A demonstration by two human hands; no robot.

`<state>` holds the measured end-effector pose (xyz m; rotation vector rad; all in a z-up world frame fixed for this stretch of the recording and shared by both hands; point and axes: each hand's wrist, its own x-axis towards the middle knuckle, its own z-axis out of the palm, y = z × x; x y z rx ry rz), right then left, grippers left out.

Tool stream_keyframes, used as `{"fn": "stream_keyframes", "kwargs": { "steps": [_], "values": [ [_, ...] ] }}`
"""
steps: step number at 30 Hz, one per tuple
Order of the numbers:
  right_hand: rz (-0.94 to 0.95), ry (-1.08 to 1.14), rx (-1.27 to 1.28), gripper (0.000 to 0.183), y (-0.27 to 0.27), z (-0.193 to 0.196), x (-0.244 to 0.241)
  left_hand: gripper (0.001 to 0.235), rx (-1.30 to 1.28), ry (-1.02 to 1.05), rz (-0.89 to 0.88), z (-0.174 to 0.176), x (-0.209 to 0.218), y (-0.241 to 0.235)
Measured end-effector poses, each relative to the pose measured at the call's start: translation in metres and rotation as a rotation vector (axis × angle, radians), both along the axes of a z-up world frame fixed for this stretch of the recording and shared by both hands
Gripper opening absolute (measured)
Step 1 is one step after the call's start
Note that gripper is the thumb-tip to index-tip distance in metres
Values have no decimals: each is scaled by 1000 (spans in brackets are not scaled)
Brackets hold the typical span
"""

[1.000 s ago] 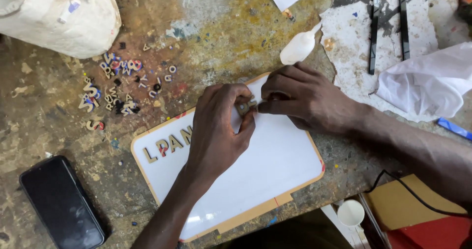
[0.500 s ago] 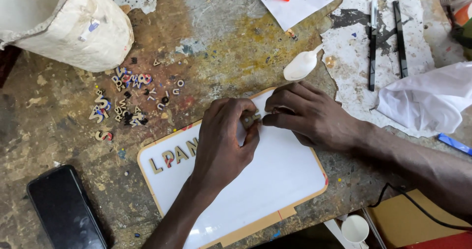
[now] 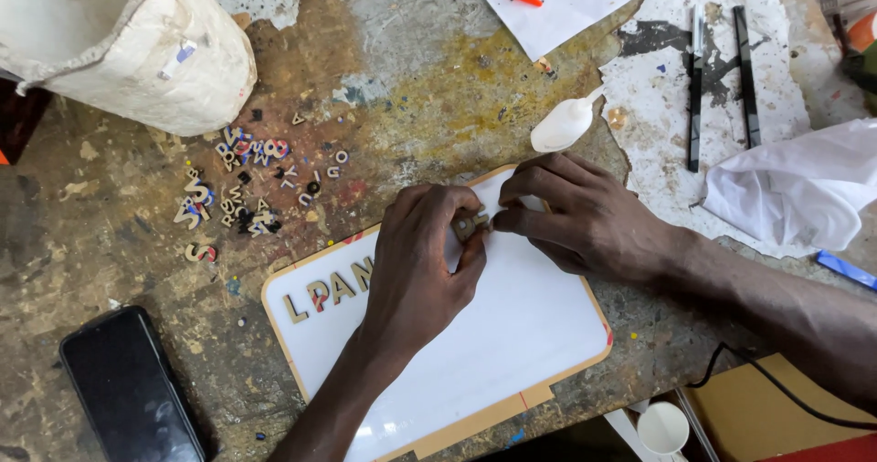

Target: Gluing wooden letters onto a board to create a sign

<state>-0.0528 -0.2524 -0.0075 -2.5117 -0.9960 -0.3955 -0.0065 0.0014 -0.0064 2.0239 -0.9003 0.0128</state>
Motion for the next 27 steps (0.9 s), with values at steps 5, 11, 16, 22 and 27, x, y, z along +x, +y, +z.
{"fn": "stream_keyframes", "kwargs": {
  "steps": [5,11,16,22,27],
  "values": [
    [25,3,1,21,3,2,1,26,1,-13,4,-2,0,0],
    [-35,-212,104,21,17,5,5,28,-6,-47,-1,-14,4,2],
    [-23,-210,115,21,18,4,5,27,-31,-40,-2,-9,2,3],
    [-33,-194,126,21,19,5,4,29,-28,-36,10,-10,3,3],
    [-29,-189,118,21,19,4,5,28,-32,-10,17,-8,2,4]
  ]
}}
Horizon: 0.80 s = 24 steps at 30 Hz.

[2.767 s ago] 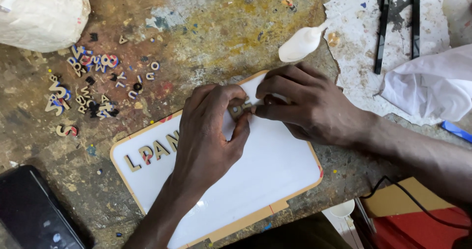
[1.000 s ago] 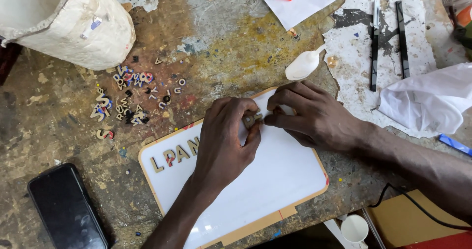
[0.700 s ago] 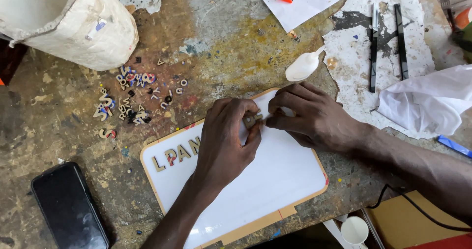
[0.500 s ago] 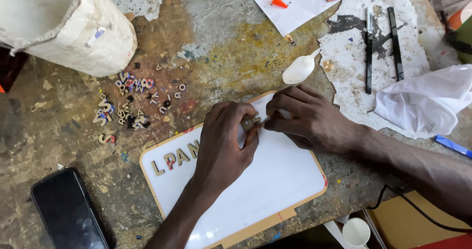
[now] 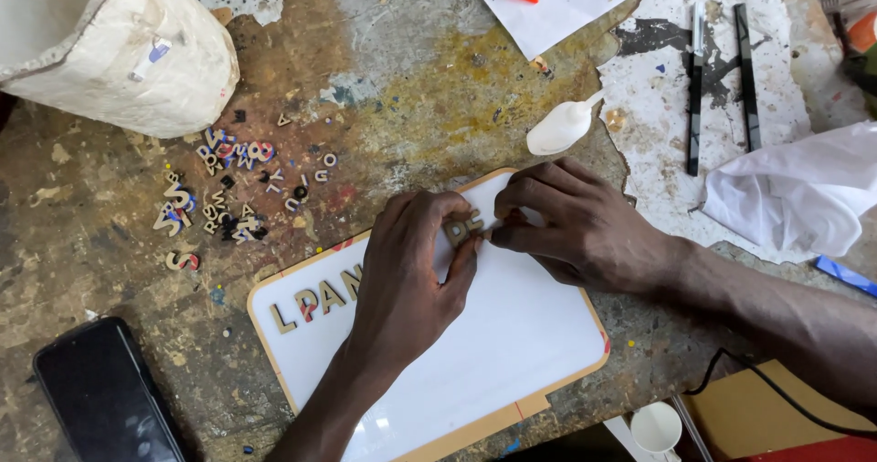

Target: Gluing wooden letters onto a board to create a sign

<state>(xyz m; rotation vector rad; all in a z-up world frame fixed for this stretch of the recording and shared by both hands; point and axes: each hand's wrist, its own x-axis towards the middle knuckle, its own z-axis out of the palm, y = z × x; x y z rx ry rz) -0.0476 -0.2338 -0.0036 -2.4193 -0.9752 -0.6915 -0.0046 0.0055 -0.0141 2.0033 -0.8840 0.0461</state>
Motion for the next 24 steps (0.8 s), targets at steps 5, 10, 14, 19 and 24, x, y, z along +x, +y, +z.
{"fn": "stream_keyframes", "kwargs": {
  "steps": [5,10,14,19,24],
  "values": [
    [-6,16,-14,21,-1,-2,-1,31,-16,29,-8,1,0,1],
    [-6,19,-19,20,-2,-1,-1,30,-35,78,19,3,0,5],
    [3,23,-8,19,-4,-4,-1,30,-50,84,27,1,0,6],
    [4,16,9,16,-6,-3,0,30,-50,71,-4,2,1,6],
    [22,68,66,16,-10,-8,-2,30,-63,58,-5,-2,1,8]
  ]
}}
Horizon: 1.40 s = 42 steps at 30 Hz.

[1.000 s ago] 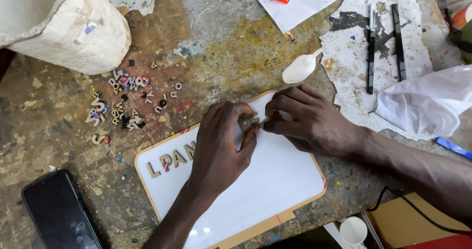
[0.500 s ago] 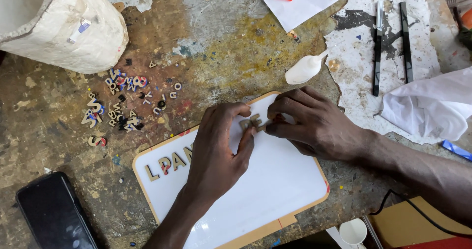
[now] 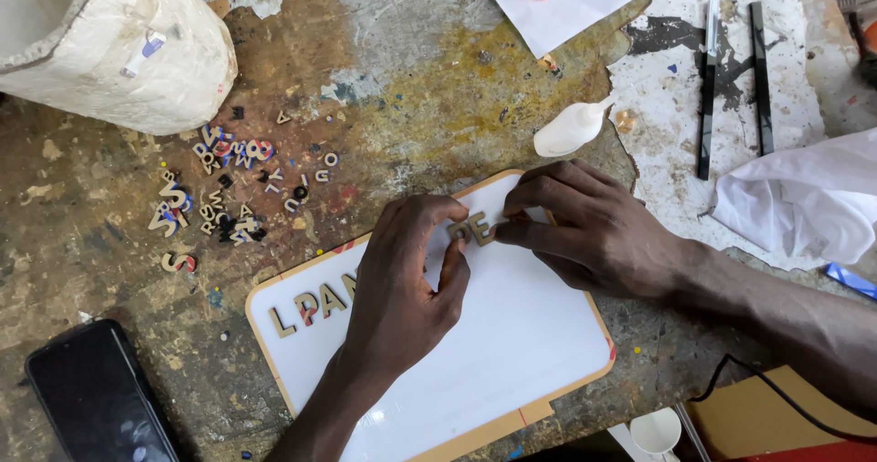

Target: Gluing wooden letters onto a board to create a sign

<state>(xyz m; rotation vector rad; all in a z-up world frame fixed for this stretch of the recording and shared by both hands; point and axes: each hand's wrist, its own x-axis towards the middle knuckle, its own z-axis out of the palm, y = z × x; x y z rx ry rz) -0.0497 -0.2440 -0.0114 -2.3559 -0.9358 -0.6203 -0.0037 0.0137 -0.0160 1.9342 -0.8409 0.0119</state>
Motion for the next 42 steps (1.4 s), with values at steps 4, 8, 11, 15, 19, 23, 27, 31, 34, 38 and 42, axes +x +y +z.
{"fn": "stream_keyframes", "kwargs": {
  "steps": [4,8,11,15,19,23,27,31,34,38,42],
  "values": [
    [-6,-18,-16,15,3,3,1,29,0,-22,-10,1,-1,-2],
    [5,70,-96,18,-7,2,-3,14,-1,-51,-37,12,-2,-4],
    [15,149,-174,26,-11,3,-5,7,-9,-59,-65,22,-2,-5],
    [17,127,-168,25,-7,6,-4,19,17,-118,-96,22,-1,-6],
    [38,121,-185,33,-7,8,-5,21,15,-141,-117,22,0,-6],
    [38,120,-202,28,-6,8,-5,22,48,-173,-110,19,-1,-6],
    [45,156,-210,33,-7,6,-5,22,88,-209,-123,17,-2,-7],
    [45,144,-202,33,-7,2,-5,19,152,-235,-120,16,-3,-6],
    [33,134,-211,33,-8,-1,-7,25,195,-243,-140,14,-5,-5],
    [28,146,-195,33,-8,-4,-7,21,287,-328,-135,13,-8,-5],
    [34,152,-196,36,-8,-3,-8,28,384,-410,-140,13,-11,-5]
  ]
}}
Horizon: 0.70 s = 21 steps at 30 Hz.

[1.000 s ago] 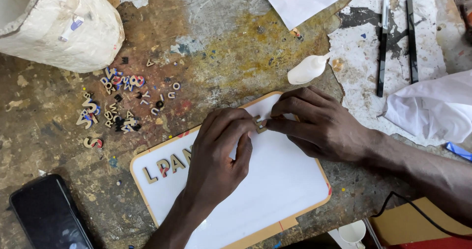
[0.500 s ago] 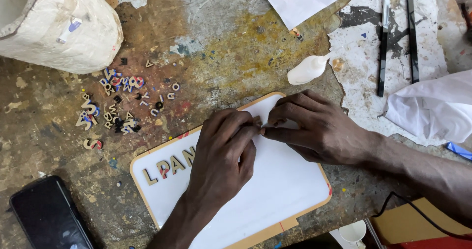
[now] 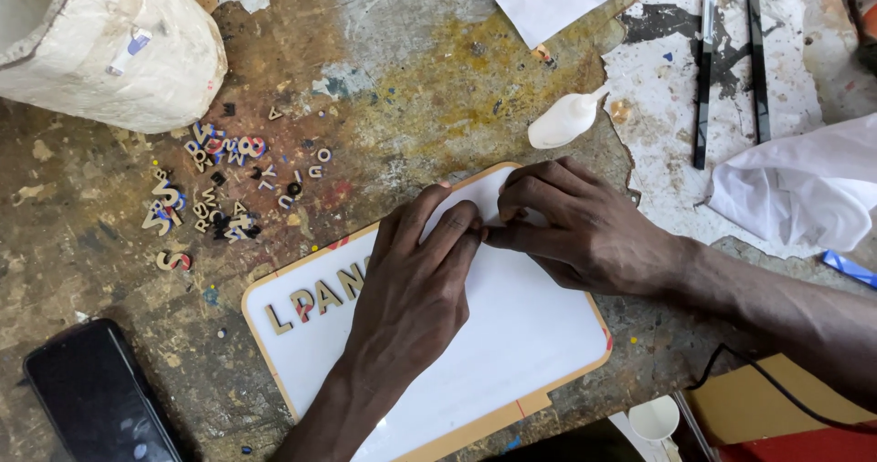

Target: Gluing wooden letters onto a board to create a sign

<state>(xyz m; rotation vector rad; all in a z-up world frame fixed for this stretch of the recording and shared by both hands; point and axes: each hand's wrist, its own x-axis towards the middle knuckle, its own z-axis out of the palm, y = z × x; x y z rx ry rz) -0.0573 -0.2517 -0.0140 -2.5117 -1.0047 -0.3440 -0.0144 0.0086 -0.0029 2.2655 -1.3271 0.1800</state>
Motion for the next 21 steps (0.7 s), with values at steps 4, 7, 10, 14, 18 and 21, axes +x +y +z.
{"fn": "stream_keyframes", "kwargs": {
  "steps": [4,7,10,14,18,21],
  "values": [
    [2,-5,-22,35,-1,-4,-1,38,23,3,-25,-2,3,4],
    [15,6,-14,32,0,-3,0,48,29,25,-47,-4,6,8],
    [8,13,12,29,3,0,2,37,9,52,-50,-4,9,8],
    [-2,26,15,25,5,0,1,41,-17,11,-62,-5,11,9],
    [0,18,37,20,11,6,1,39,-4,-26,-65,-6,11,6],
    [4,-1,42,24,10,5,1,40,-25,-14,-54,-9,9,9]
  ]
}}
